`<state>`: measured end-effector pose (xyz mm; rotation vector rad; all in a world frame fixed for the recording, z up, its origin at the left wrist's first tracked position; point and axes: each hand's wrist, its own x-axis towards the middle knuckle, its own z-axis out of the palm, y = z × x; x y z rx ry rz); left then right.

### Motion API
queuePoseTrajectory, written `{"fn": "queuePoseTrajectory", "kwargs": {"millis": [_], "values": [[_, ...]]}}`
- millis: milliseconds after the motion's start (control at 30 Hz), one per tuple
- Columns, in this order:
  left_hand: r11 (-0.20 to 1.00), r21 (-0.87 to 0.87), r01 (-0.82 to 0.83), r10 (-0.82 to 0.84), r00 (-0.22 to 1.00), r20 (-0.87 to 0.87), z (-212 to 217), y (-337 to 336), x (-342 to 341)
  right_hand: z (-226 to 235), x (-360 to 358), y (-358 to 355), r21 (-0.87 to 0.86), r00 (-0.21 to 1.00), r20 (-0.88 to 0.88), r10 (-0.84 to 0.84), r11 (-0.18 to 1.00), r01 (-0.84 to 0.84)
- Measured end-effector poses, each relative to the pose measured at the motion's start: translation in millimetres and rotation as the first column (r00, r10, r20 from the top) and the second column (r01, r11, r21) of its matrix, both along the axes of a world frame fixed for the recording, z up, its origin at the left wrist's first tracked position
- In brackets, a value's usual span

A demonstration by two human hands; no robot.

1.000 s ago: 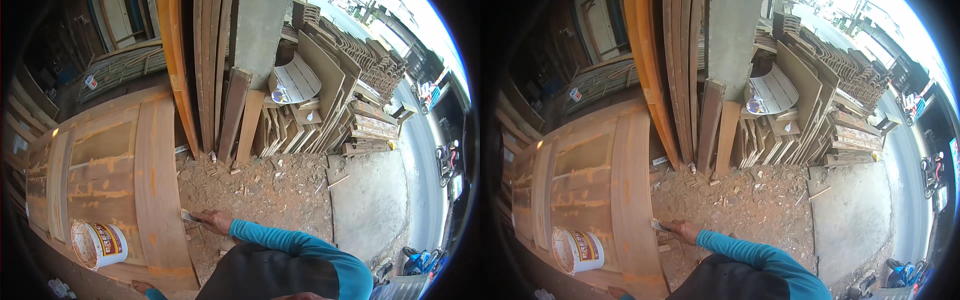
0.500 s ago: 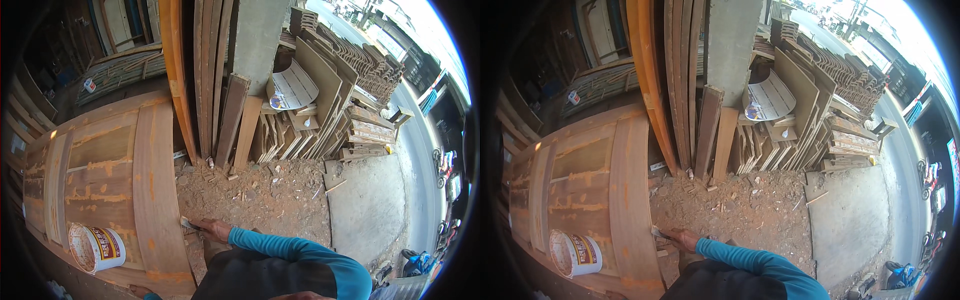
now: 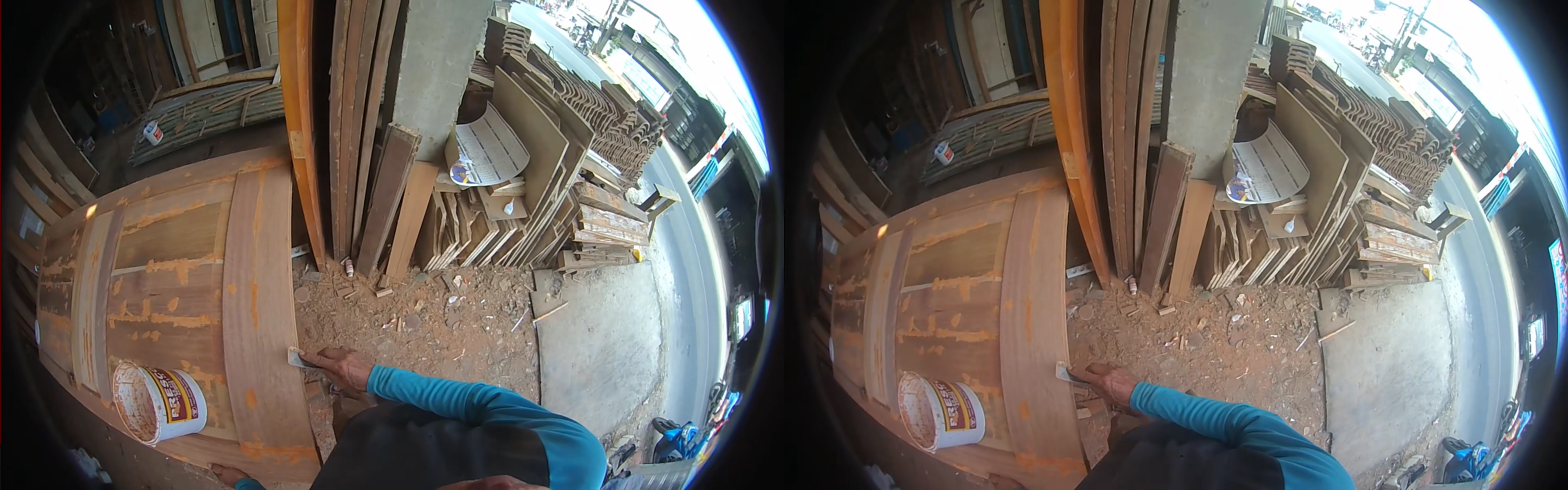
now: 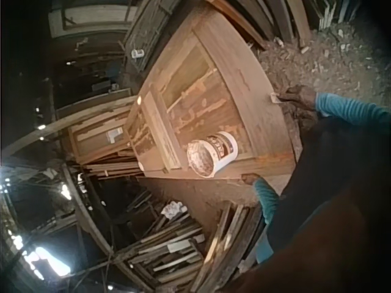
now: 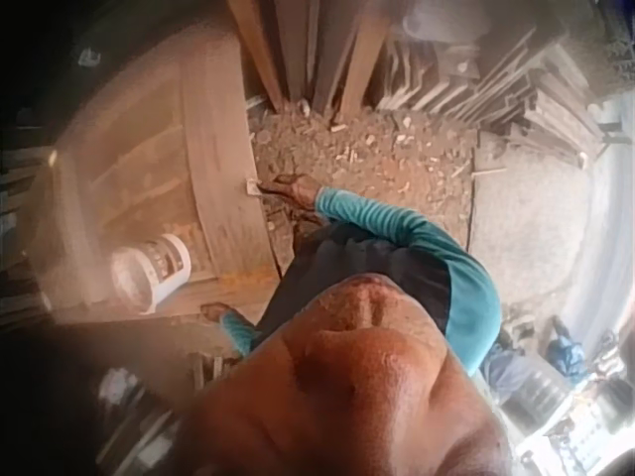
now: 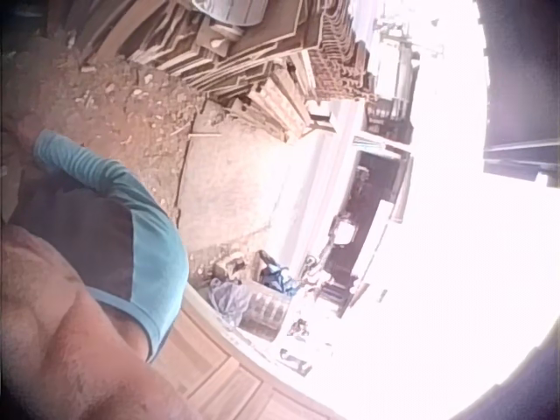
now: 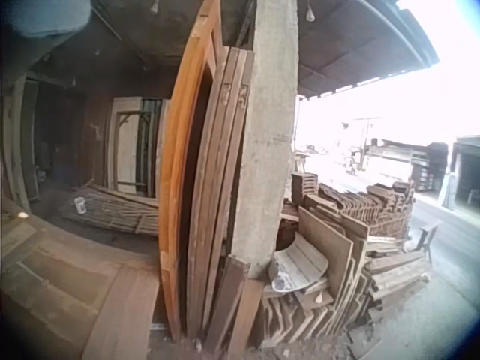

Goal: The person applies wood filler to a wooden door with a putty knife, taking filler from a bucket.

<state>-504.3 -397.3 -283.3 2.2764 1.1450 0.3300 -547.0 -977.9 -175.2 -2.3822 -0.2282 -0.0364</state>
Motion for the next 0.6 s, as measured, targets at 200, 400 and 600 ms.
{"fn": "queuePoseTrajectory", "kwargs": {"millis": [200,400,600], "values": [[0.999,-0.044,-0.003,0.004,0.999,0.033,-11.2,4.5,0.8,-27.9,21.9,1.3,-0.154,0.984,-0.045,0.175,0.972,-0.180],[0.998,-0.069,0.000,0.004,0.999,0.052,-16.9,3.2,0.4,-33.5,23.4,-6.8,-0.084,0.973,-0.044,0.226,0.970,-0.229],[0.994,-0.109,0.011,0.000,0.995,0.101,-23.1,7.9,1.2,-46.4,12.9,-35.9,-0.075,0.976,-0.079,0.205,0.975,-0.210]]}}
